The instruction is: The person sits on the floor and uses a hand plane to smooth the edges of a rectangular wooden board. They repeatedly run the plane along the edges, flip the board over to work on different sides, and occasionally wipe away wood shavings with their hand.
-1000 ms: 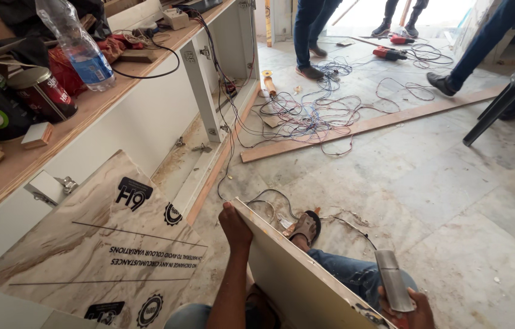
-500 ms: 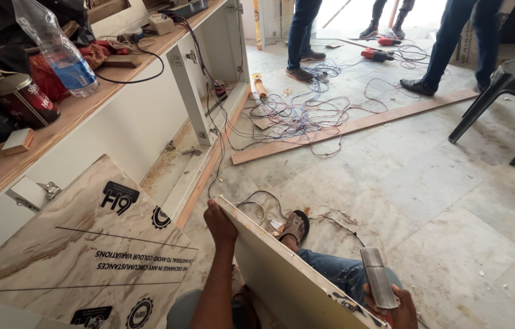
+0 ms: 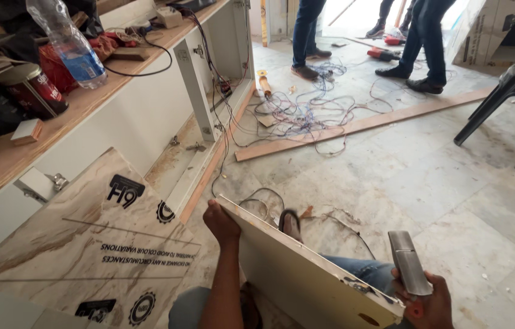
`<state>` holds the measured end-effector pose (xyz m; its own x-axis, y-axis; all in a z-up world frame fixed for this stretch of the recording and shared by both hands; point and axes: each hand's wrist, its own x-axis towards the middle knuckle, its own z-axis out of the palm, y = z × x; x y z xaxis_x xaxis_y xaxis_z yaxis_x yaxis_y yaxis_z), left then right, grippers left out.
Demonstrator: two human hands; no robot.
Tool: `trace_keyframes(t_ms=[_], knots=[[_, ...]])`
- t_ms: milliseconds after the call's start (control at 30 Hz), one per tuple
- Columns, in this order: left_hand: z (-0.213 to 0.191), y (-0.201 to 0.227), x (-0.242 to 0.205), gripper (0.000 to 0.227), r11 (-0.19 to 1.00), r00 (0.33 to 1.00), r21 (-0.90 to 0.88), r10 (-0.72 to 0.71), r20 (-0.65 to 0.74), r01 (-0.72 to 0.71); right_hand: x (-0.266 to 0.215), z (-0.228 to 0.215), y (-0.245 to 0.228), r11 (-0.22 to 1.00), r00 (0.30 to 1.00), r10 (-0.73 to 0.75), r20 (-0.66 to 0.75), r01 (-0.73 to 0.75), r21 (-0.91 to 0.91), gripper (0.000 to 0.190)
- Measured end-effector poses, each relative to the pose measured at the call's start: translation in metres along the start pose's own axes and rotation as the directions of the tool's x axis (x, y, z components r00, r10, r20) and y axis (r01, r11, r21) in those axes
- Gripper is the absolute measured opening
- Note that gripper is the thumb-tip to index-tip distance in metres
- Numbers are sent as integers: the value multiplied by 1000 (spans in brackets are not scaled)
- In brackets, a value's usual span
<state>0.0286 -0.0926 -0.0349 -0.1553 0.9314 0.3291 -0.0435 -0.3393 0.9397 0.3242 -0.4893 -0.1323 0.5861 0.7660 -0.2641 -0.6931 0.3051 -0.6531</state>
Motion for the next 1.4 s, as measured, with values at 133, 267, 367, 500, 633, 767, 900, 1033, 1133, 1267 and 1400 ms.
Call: trace_keyframes(t_ms=[133,267,367,500,633,767,900,1033,1133,1267,1400], knots=[[20,4,0,60,1000,1000,-5,-14,-8,14,19,9,-8,996,996,84,5,-84,36,68],[33,4,-2,59,997,998,42,-66,-1,66,49,-13,17,973,969,229,-91,-226,37,70],[30,6,-6,56,994,995,-38,-99,3,99,65,-33,21,937,876,195,441,-299,179,72],[27,-1,-7,53,1000,1000,-5,-18,22,18,68,-43,30,985,989,22,149,-47,165,71],[21,-23,-4,48,907,952,295,304,34,-300,65,-48,26,957,941,77,328,-162,239,71],[9,-28,-2,43,684,825,501,553,119,-531,52,-36,17,979,967,28,254,-78,189,69],[5,-8,-1,48,949,977,232,209,48,-214,32,-14,15,957,944,-39,329,-59,283,65],[-1,12,-7,51,975,988,163,151,11,-151,24,-12,16,994,995,-100,-1,100,45,59],[2,15,-10,54,967,982,196,177,-58,-163,29,-31,16,987,984,-68,165,42,157,61],[-4,16,-19,55,982,986,148,135,-96,-120,19,-26,10,980,965,-83,248,34,198,61],[-2,16,-22,55,944,976,272,211,-53,-189,8,-6,2,999,995,32,-96,-31,14,65]])
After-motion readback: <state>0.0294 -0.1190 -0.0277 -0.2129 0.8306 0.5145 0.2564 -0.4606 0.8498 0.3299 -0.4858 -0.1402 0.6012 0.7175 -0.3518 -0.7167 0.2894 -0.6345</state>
